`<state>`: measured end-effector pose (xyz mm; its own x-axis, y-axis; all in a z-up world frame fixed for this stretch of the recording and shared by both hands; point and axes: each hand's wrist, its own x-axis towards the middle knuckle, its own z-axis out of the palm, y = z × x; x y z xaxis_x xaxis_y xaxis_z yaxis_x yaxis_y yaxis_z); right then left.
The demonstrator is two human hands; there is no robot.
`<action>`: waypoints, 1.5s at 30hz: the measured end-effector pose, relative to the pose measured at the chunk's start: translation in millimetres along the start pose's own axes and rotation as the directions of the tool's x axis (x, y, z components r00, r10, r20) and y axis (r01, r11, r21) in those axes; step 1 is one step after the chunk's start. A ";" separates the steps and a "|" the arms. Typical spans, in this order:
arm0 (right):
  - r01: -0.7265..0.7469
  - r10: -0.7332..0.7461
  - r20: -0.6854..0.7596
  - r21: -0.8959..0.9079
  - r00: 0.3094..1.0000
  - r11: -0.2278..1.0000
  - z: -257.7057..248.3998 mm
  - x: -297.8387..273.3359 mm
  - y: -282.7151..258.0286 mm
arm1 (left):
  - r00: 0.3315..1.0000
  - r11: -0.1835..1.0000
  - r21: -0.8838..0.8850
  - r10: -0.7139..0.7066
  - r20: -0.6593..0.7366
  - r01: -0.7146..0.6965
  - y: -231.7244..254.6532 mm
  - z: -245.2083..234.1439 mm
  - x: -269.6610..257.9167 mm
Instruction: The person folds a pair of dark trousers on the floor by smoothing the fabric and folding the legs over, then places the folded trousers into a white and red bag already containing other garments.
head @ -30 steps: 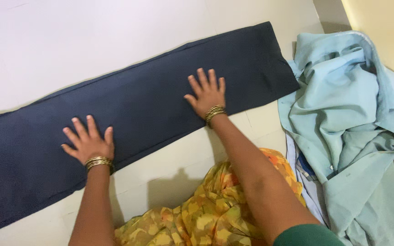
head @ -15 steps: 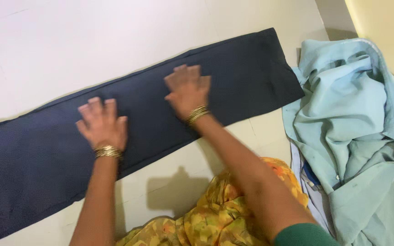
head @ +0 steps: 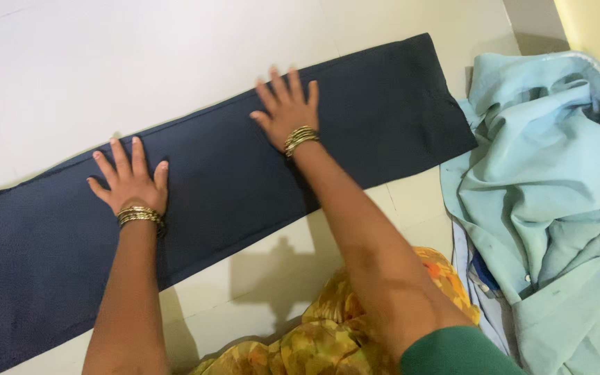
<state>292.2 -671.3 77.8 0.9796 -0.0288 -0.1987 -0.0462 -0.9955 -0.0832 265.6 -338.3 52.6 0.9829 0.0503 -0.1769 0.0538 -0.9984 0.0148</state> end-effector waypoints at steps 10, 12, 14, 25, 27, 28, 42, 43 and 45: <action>-0.289 0.291 -0.073 0.040 0.954 0.956 2.5 10.7 154.9 | 0.999 1.000 -0.027 0.000 -0.052 -0.001 -75.1 4.1 -15.0; -0.344 0.347 -0.091 0.046 0.933 0.938 2.3 9.3 187.4 | 0.998 0.999 -0.038 -0.007 -0.062 0.005 -88.9 5.1 -22.9; -0.377 0.379 -0.113 0.039 0.919 0.926 -1.0 3.3 212.4 | 0.998 0.999 -0.033 -0.024 -0.057 0.022 -97.1 3.5 -28.6; 0.236 -0.229 0.078 -0.090 0.970 0.968 5.1 -143.7 73.9 | 0.972 0.974 0.066 0.223 -0.070 -0.219 50.5 14.4 -124.4; 0.267 -0.265 0.074 -0.013 0.961 0.964 10.0 -154.7 71.2 | 0.969 0.970 0.021 0.243 -0.044 -0.243 74.2 16.6 -139.3; 0.254 -0.251 0.090 -0.019 0.964 0.967 11.7 -156.0 76.4 | 0.977 0.977 0.034 0.212 -0.034 -0.211 76.0 16.5 -142.7; -0.285 0.276 -0.180 -0.023 0.944 0.958 21.5 -144.7 235.3 | 0.980 0.994 -0.035 -0.109 -0.165 0.104 -59.6 51.5 -139.0; -0.347 0.342 -0.180 0.005 0.922 0.938 20.7 -144.9 243.5 | 0.980 0.991 -0.009 -0.131 -0.151 0.131 -66.2 52.5 -136.5; -0.465 0.469 -0.169 0.061 0.867 0.883 19.6 -146.0 252.5 | 0.977 0.982 0.046 -0.177 -0.122 0.183 -71.1 48.5 -134.1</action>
<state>133.6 -916.6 66.6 0.8608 -0.5069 -0.0461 -0.5087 -0.8600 -0.0409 121.4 -275.3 27.6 0.9720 0.2285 -0.0549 0.2251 -0.9723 -0.0630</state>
